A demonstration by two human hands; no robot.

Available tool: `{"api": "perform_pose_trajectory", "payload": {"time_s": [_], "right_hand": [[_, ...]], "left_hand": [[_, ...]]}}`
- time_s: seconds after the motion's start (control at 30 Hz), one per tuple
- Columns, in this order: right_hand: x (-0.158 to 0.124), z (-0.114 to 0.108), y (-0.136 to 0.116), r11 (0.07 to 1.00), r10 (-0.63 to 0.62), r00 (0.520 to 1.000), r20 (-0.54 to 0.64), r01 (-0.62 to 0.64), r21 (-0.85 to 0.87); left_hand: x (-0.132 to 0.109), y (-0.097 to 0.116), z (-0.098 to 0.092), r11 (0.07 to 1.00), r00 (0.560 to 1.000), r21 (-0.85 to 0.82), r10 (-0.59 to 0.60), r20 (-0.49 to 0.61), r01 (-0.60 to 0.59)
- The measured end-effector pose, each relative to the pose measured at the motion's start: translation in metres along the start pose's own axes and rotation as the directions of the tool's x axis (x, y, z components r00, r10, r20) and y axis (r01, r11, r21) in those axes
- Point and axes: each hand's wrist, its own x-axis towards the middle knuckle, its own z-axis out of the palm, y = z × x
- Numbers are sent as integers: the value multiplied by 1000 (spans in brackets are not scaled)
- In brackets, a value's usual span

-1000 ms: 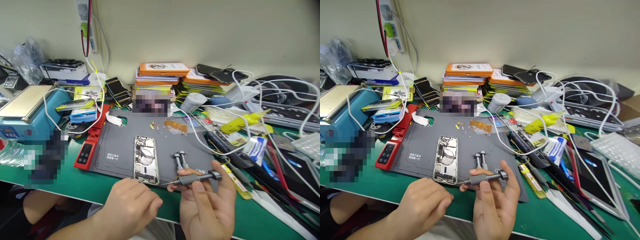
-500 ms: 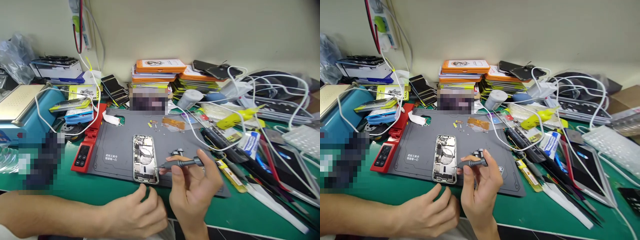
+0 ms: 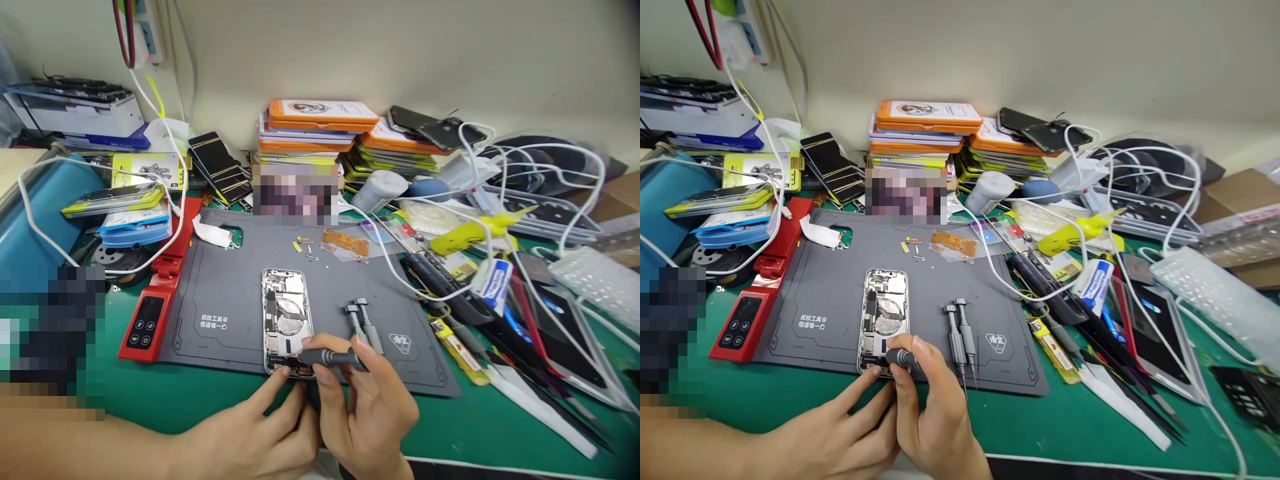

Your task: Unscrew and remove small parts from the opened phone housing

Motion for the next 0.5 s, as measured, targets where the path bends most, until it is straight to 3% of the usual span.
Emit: {"api": "perform_pose_trajectory", "payload": {"time_s": [0.23,0.5], "right_hand": [[-4,0,0,1000,5,1000,-4,-6,-26],[-2,-5,0,995,-45,997,64,51,-91]], "left_hand": [[-3,7,2,985,996,170,-45,80,31],[-4,8,3,979,997,205,-38,72,22]]}}
